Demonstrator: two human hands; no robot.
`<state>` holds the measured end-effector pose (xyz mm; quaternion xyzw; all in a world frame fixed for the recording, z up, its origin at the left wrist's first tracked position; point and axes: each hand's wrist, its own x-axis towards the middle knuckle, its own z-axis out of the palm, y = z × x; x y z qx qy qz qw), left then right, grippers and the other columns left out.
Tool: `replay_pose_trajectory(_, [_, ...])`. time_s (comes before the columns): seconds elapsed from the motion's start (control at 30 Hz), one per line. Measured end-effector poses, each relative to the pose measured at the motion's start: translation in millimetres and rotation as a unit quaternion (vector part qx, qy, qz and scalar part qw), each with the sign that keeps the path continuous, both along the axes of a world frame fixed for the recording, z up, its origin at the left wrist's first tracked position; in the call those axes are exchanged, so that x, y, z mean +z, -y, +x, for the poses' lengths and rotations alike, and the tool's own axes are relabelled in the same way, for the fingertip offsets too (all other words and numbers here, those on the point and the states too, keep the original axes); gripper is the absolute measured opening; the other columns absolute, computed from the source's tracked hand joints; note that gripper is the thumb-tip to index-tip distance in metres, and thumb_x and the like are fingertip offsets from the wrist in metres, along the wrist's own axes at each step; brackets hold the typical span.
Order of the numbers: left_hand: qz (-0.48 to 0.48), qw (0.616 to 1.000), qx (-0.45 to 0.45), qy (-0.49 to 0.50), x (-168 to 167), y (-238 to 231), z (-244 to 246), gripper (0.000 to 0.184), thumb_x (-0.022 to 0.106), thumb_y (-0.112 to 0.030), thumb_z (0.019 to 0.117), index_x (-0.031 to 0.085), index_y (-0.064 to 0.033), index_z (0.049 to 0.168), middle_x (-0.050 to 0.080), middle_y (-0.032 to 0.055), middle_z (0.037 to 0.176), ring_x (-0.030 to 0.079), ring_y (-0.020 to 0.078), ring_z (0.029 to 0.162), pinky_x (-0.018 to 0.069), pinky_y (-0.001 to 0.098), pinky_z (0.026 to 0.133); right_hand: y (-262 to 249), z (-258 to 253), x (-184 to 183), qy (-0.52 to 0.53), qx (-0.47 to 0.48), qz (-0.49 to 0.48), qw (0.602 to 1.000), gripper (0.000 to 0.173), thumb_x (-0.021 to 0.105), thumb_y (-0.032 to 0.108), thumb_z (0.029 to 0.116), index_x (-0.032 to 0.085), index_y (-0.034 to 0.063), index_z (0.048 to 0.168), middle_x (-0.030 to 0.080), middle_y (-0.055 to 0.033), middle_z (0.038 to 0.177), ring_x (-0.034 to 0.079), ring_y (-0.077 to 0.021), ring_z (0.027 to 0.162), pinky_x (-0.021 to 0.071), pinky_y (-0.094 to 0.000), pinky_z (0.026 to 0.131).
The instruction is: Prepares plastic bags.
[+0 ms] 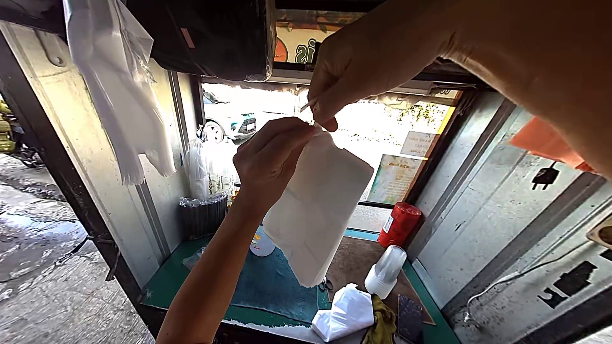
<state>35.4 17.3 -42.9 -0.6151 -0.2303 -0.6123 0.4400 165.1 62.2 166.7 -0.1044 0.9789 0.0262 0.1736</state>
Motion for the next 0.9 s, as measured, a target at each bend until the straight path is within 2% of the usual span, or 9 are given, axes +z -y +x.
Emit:
replay_pose_trajectory(0.17, [-0.005,1.0,-0.004,-0.004,-0.4,-2.4,0.1,0.005,0.074,0.005,0.0893,0.076,0.0051,0.094,0.075,0.0165,0.098,0.073,0.0182,0.094,0.0608,0.0289,0.084,-1.0,0.8,-0.3,0.002,0.001,0.007,1.0,0.039,0.059,0.021,0.1047,0.071,0.0194,0.067,0.048,0.0069,0.045,0.035,0.0021,0.034,0.0194,-0.0199,0.03])
replay_pose_trajectory(0.3, [-0.038,0.999,-0.014,-0.007,0.6,-2.4,1.2,0.005,0.074,0.004,0.0902,0.077,0.0056,0.094,0.074,0.0163,0.098,0.073,0.0163,0.093,0.0601,0.0275,0.084,-9.9,0.5,5.3,0.018,0.015,0.028,0.999,0.028,0.065,0.037,0.1,0.076,0.0302,0.075,0.054,0.0104,0.052,0.038,0.0037,0.04,0.0227,-0.0203,0.035])
replay_pose_trajectory(0.37, [-0.07,0.997,-0.017,-0.008,2.4,-0.2,2.1,0.006,0.073,0.002,0.0909,0.077,0.0052,0.094,0.074,0.0162,0.098,0.072,0.015,0.093,0.059,0.0254,0.085,-17.7,-0.6,5.1,0.031,0.041,0.014,0.999,0.025,0.068,0.044,0.0976,0.079,0.0346,0.077,0.059,0.0113,0.054,0.042,0.0056,0.04,0.025,-0.018,0.033])
replay_pose_trajectory(0.47, [-0.141,0.989,-0.039,-0.009,7.6,4.3,1.7,0.006,0.073,-0.001,0.0916,0.077,0.0035,0.094,0.076,0.0134,0.099,0.073,0.0126,0.095,0.0599,0.0248,0.086,-35.0,7.3,-0.8,0.006,0.03,0.067,0.997,0.024,0.062,0.058,0.096,0.08,0.0434,0.087,0.064,0.0161,0.066,0.047,0.0073,0.054,0.0306,-0.0176,0.046])
replay_pose_trajectory(0.5, [-0.175,0.983,-0.054,-0.004,10.0,6.1,1.3,0.007,0.073,-0.002,0.0921,0.077,0.0022,0.095,0.076,0.011,0.099,0.073,0.0107,0.092,0.0605,0.0243,0.084,-35.7,13.1,-5.5,-0.016,-0.024,0.089,0.996,0.024,0.064,0.052,0.097,0.08,0.0383,0.086,0.065,0.0141,0.068,0.049,0.0054,0.057,0.0326,-0.0183,0.051])
replay_pose_trajectory(0.53, [-0.216,0.974,-0.067,0.002,13.0,8.3,0.6,0.007,0.073,-0.004,0.0927,0.077,0.0004,0.097,0.076,0.0082,0.098,0.072,0.0083,0.09,0.0606,0.0234,0.082,-29.3,19.2,-13.9,-0.058,-0.099,0.102,0.988,0.024,0.069,0.038,0.0975,0.078,0.0242,0.08,0.064,0.0085,0.066,0.05,0.0005,0.056,0.0328,-0.0213,0.052])
replay_pose_trajectory(0.6, [-0.277,0.957,-0.079,0.016,18.7,12.5,0.1,0.008,0.074,-0.008,0.0928,0.077,-0.0023,0.098,0.076,0.003,0.094,0.071,0.0035,0.083,0.0597,0.0203,0.077,-23.4,22.2,-24.6,-0.102,-0.17,0.13,0.972,0.025,0.07,0.031,0.0976,0.075,0.015,0.078,0.062,0.0054,0.063,0.05,-0.003,0.055,0.033,-0.0235,0.053])
replay_pose_trajectory(0.77, [-0.359,0.926,-0.116,0.003,32.2,18.0,1.5,0.007,0.075,-0.007,0.0916,0.073,-0.0029,0.097,0.074,-0.0004,0.088,0.07,0.0027,0.08,0.0603,0.0194,0.075,-31.2,27.8,-26.1,-0.115,-0.158,0.11,0.974,0.024,0.068,0.034,0.0983,0.078,0.0168,0.084,0.065,0.0056,0.067,0.053,-0.0016,0.057,0.0345,-0.0208,0.052])
replay_pose_trajectory(0.9, [-0.392,0.909,-0.14,-0.022,42.5,16.9,-1.0,0.009,0.073,-0.008,0.0933,0.071,-0.0014,0.1,0.074,0.0022,0.092,0.071,0.0052,0.084,0.0606,0.0213,0.079,-80.2,-7.2,1.9,0.027,-0.021,-0.066,0.997,0.03,0.054,0.025,0.1076,0.076,0.0138,0.091,0.064,0.0066,0.065,0.045,0.0042,0.045,0.0322,-0.0116,0.039])
